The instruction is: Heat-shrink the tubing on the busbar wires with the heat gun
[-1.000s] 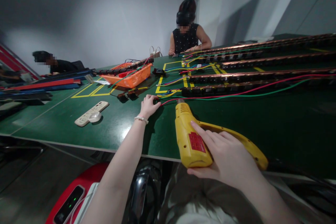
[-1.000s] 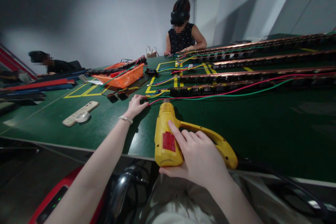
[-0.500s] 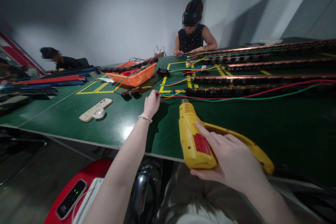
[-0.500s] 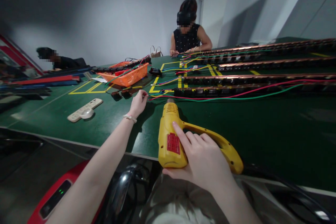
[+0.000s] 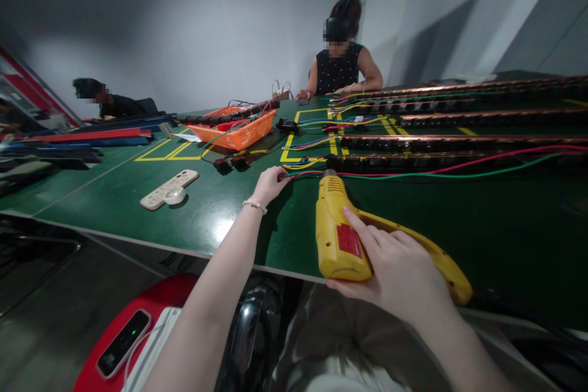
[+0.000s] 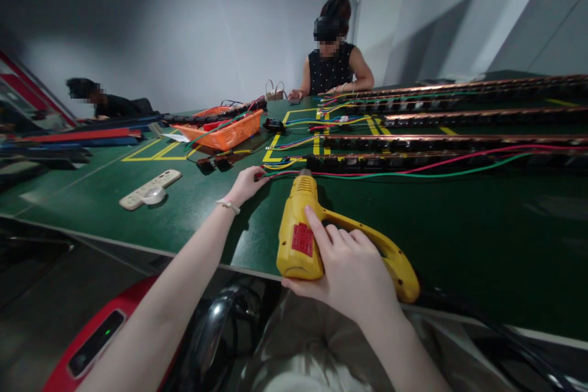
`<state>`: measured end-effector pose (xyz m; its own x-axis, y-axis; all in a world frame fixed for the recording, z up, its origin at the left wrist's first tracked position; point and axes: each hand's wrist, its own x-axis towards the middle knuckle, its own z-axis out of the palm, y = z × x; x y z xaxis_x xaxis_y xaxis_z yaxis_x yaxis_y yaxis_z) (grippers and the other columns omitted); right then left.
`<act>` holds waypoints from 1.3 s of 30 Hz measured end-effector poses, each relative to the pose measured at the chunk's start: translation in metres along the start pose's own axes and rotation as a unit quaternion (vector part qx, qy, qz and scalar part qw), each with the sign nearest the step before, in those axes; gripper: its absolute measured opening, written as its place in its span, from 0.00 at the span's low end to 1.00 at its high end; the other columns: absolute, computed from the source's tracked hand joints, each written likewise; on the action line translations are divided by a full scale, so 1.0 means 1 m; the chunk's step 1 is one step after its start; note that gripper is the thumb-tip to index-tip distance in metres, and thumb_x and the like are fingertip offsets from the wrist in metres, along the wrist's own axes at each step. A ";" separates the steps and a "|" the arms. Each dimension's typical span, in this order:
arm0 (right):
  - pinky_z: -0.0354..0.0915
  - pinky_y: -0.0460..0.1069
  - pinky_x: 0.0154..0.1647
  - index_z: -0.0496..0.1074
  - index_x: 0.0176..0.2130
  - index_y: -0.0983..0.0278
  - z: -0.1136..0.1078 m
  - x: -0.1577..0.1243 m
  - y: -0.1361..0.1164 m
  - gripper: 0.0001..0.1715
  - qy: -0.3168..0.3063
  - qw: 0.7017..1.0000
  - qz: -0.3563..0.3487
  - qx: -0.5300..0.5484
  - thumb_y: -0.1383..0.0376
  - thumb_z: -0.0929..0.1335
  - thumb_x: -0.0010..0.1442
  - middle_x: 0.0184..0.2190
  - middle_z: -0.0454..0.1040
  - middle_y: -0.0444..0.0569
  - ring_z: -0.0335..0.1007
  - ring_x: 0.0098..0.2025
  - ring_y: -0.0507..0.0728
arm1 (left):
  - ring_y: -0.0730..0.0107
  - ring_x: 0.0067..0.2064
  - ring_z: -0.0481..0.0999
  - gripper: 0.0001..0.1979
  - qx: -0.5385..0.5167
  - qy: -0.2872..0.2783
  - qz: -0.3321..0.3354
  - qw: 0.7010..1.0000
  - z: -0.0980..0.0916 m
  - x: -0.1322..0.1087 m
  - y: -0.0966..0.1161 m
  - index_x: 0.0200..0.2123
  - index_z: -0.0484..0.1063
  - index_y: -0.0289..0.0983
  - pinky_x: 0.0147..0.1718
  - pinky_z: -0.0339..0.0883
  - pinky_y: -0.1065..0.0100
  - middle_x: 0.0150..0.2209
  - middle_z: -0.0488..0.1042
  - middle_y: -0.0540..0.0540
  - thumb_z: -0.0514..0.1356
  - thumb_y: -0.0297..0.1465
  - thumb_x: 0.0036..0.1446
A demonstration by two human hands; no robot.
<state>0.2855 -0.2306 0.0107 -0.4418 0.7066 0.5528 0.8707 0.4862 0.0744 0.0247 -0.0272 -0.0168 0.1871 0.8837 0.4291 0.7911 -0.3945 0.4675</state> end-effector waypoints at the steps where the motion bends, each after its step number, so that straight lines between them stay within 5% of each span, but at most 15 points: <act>1: 0.59 0.54 0.37 0.51 0.64 0.73 0.000 0.000 0.000 0.60 0.000 1.000 0.000 0.000 0.33 0.60 0.50 0.34 0.73 0.51 0.69 0.32 0.59 | 0.68 0.35 0.72 0.05 0.012 -0.001 0.004 1.000 0.000 0.000 -0.001 0.32 0.71 0.37 0.38 0.66 0.66 0.32 0.73 0.47 0.61 0.32 0.52; 6: 0.58 0.54 0.38 0.51 0.64 0.72 0.001 -0.003 -0.001 0.60 0.002 1.000 0.005 -0.006 0.33 0.61 0.49 0.34 0.72 0.51 0.67 0.32 0.59 | 0.69 0.37 0.70 0.09 0.003 0.019 0.053 0.998 0.001 0.000 0.000 0.34 0.68 0.36 0.38 0.66 0.68 0.38 0.70 0.46 0.63 0.32 0.50; 16: 0.58 0.54 0.38 0.50 0.65 0.72 0.001 -0.004 -0.002 0.61 0.008 1.000 0.009 -0.003 0.33 0.61 0.49 0.34 0.72 0.51 0.66 0.32 0.58 | 0.73 0.35 0.70 0.10 -0.031 0.023 0.042 0.998 -0.003 -0.005 0.013 0.39 0.66 0.38 0.35 0.65 0.71 0.37 0.72 0.49 0.58 0.26 0.50; 24: 0.58 0.54 0.39 0.51 0.64 0.71 0.002 -0.005 -0.002 0.60 0.001 1.000 0.011 -0.006 0.33 0.61 0.49 0.34 0.72 0.50 0.65 0.32 0.58 | 0.73 0.31 0.70 0.11 0.036 0.020 0.072 0.997 -0.019 -0.012 0.025 0.30 0.73 0.38 0.32 0.62 0.71 0.35 0.71 0.48 0.57 0.39 0.57; 28: 0.57 0.54 0.39 0.50 0.65 0.72 0.001 -0.004 -0.001 0.60 -0.008 1.000 0.003 0.000 0.33 0.60 0.50 0.35 0.72 0.51 0.66 0.33 0.58 | 0.72 0.29 0.68 0.17 0.042 -0.008 0.032 0.999 -0.015 -0.010 0.020 0.28 0.73 0.39 0.27 0.58 0.71 0.29 0.72 0.48 0.55 0.44 0.57; 34: 0.57 0.53 0.40 0.51 0.64 0.70 0.000 -0.004 -0.002 0.60 -0.002 1.000 0.007 0.000 0.33 0.61 0.50 0.34 0.71 0.50 0.66 0.33 0.58 | 0.70 0.31 0.72 0.14 0.011 0.023 -0.054 0.998 -0.006 -0.009 0.019 0.38 0.72 0.41 0.26 0.56 0.71 0.32 0.76 0.49 0.56 0.44 0.57; 39: 0.56 0.53 0.38 0.50 0.64 0.72 0.001 -0.004 -0.002 0.60 -0.004 1.000 0.001 -0.006 0.33 0.61 0.50 0.34 0.71 0.50 0.66 0.33 0.58 | 0.66 0.38 0.73 0.13 0.064 0.050 -0.028 0.996 -0.007 -0.008 0.023 0.37 0.73 0.40 0.32 0.60 0.71 0.36 0.77 0.45 0.56 0.42 0.58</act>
<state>0.2853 -0.2341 0.0075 -0.4421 0.7120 0.5455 0.8740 0.4787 0.0836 0.0377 -0.0455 -0.0039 0.0871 0.8716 0.4825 0.8680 -0.3041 0.3926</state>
